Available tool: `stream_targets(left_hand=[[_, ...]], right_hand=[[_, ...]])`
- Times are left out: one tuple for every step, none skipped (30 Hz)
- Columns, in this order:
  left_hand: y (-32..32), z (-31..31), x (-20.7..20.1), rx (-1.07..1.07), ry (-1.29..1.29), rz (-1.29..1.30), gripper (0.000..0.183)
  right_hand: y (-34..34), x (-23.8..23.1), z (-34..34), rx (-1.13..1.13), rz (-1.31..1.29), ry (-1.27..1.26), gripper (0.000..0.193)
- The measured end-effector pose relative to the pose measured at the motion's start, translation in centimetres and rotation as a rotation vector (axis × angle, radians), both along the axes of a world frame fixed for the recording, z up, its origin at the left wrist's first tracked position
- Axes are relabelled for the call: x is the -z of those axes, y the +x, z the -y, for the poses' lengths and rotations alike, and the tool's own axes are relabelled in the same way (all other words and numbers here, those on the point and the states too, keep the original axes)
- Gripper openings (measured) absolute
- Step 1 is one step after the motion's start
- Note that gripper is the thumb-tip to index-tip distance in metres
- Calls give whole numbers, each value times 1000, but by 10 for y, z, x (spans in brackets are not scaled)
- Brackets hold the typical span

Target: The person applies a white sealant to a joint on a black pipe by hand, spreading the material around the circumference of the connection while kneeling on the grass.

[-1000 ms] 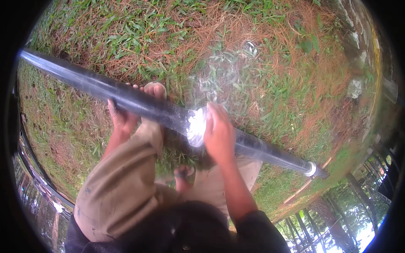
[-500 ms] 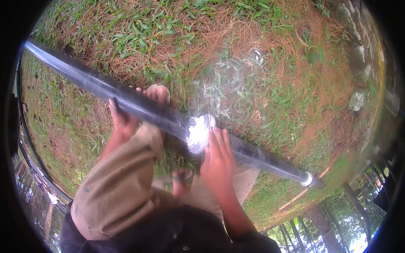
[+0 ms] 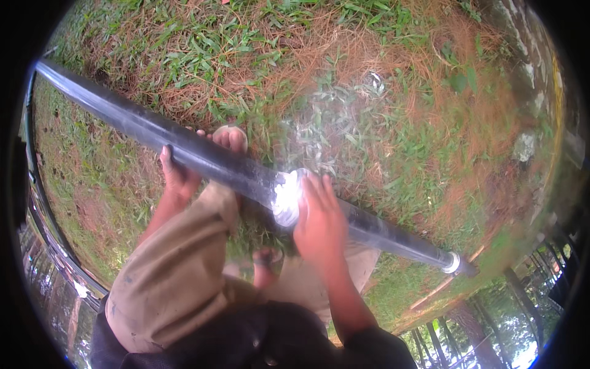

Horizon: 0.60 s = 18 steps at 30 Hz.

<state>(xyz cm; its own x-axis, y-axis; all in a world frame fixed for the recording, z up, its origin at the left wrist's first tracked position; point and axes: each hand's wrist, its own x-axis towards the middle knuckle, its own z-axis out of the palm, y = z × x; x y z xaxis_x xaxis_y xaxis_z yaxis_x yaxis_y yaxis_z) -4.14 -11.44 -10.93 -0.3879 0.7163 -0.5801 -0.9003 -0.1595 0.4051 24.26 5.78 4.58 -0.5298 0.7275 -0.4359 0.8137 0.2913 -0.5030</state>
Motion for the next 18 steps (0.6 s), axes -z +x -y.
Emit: stream_targets(left_hand=[[-7,1,-3,3,9,-21,86],[-2,-2,0,3,0,-12,86],[-4,-6,-3,-4,4,-1,87],[3,3,4,-30,26,47,87],[3,-4,2,-25,31,49,87],[2,-5,2,-19,39,43,87],[3,-3,1,-2,35,14,86],[0,-7,4,11,46,-25,86],[-2,-5,1,3,24,-55,86],[-2,-3,1,9,12,-49,86],[0,-2,2,13,24,-27,86],[0,-4,1,15,52,-11,86],[-1,-2,1,9,18,6,86],[-3,-3,1,16,29,10,86],[-4,-5,3,16,10,-6,87],[-3,-6,4,15,-9,-23,87],[-6,-2,2,10,-16,-52,88],[-6,-3,2,-14,2,-42,86]], right_hand=[[2,-16,15,-26,-17,34,38],[11,-26,24,-51,-1,69,36],[13,-18,20,-19,-36,74,36],[10,-2,15,-33,-2,72,36],[6,16,-10,72,29,-106,37],[2,28,-26,172,43,-286,38],[2,24,-28,150,30,-285,38],[2,15,-21,150,13,-262,38],[6,1,2,49,-32,-52,36],[12,-9,20,-41,-47,145,34],[13,-14,26,-42,-39,148,35],[16,-8,21,-37,-30,145,35],[17,7,7,-13,-52,50,37],[12,19,-12,13,-78,-32,40],[-1,23,-36,170,14,-339,35],[1,10,-29,177,15,-324,35],[-2,-1,-10,44,3,-93,35],[0,-15,9,-81,7,127,35]])
